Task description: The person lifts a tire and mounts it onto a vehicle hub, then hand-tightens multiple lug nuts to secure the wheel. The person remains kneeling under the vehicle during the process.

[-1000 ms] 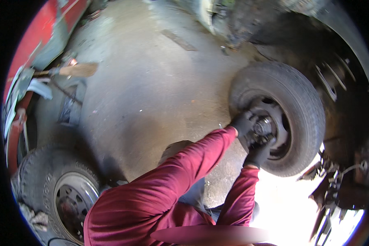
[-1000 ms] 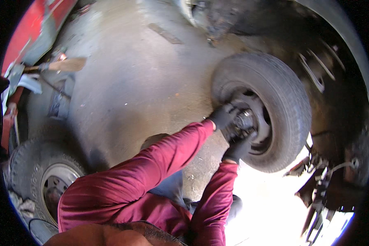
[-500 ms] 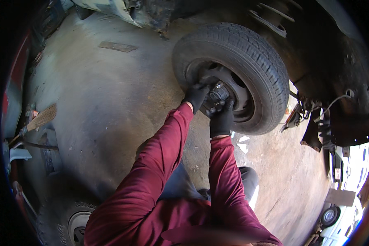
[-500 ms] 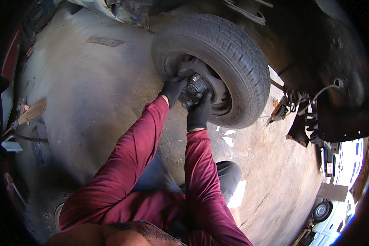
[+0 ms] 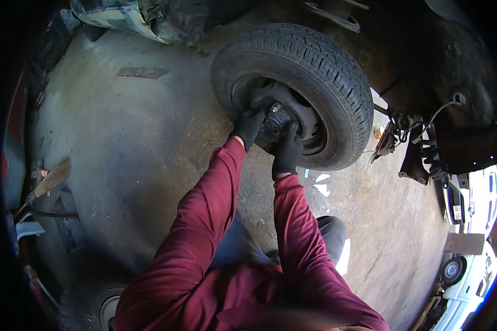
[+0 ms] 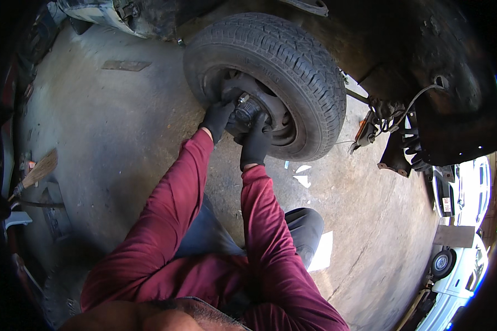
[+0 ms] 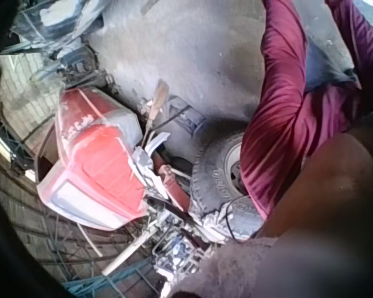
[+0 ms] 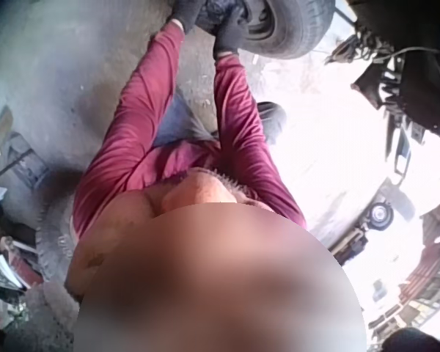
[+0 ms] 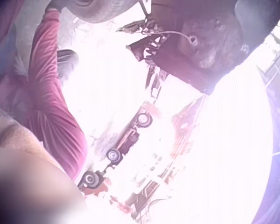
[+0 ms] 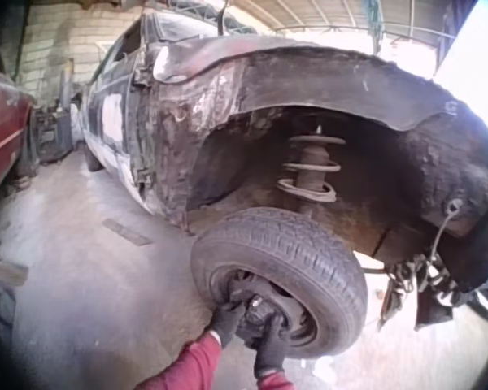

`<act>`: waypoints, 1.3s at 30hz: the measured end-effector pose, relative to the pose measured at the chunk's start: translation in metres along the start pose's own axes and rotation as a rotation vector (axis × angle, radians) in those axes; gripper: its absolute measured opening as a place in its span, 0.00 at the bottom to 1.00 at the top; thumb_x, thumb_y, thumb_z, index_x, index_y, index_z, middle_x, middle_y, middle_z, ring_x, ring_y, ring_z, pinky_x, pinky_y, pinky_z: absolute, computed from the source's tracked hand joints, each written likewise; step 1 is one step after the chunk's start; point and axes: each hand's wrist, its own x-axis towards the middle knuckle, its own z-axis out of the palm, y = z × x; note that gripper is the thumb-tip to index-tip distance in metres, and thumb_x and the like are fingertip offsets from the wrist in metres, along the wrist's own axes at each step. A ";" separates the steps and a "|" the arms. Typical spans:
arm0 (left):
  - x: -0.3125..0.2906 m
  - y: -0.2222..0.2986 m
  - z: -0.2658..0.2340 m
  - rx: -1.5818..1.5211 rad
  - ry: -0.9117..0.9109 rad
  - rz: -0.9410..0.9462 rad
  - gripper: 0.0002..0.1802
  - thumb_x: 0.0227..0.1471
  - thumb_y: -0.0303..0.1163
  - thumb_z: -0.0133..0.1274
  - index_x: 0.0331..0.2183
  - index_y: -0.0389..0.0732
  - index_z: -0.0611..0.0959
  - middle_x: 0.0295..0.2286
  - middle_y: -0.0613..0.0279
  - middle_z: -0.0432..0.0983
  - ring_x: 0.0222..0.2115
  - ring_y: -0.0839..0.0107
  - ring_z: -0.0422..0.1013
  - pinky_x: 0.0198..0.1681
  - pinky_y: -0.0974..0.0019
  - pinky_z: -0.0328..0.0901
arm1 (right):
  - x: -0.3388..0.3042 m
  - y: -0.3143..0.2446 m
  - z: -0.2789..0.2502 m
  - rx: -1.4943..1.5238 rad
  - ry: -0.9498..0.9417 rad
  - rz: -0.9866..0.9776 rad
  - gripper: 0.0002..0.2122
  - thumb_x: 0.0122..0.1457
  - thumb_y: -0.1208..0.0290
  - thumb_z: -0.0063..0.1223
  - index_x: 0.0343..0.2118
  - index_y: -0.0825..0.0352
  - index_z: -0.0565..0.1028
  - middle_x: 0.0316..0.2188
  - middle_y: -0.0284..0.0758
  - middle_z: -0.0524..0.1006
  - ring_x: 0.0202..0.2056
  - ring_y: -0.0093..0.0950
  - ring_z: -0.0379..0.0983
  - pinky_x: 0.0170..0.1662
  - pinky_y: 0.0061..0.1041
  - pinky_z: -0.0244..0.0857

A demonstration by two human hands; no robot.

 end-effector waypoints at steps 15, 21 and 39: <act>-0.018 0.024 -0.002 0.101 -0.009 0.039 0.18 0.64 0.43 0.53 0.41 0.38 0.87 0.30 0.68 0.80 0.30 0.75 0.72 0.35 0.67 0.67 | 0.001 0.000 0.000 0.161 -0.007 0.036 0.27 0.70 0.40 0.47 0.41 0.66 0.78 0.31 0.34 0.79 0.24 0.27 0.78 0.24 0.30 0.77; -0.014 0.011 0.000 0.321 0.109 0.312 0.14 0.63 0.40 0.56 0.40 0.40 0.87 0.27 0.68 0.79 0.28 0.78 0.72 0.34 0.65 0.67 | -0.001 0.003 0.002 0.037 -0.003 -0.065 0.25 0.71 0.42 0.48 0.38 0.66 0.76 0.29 0.34 0.79 0.24 0.27 0.78 0.24 0.30 0.77; -0.004 0.004 -0.004 0.024 -0.033 0.047 0.18 0.65 0.42 0.53 0.47 0.41 0.87 0.36 0.65 0.85 0.35 0.73 0.77 0.41 0.64 0.70 | -0.003 -0.005 0.008 0.012 0.053 -0.043 0.25 0.71 0.41 0.48 0.37 0.64 0.78 0.29 0.29 0.78 0.25 0.24 0.73 0.29 0.29 0.71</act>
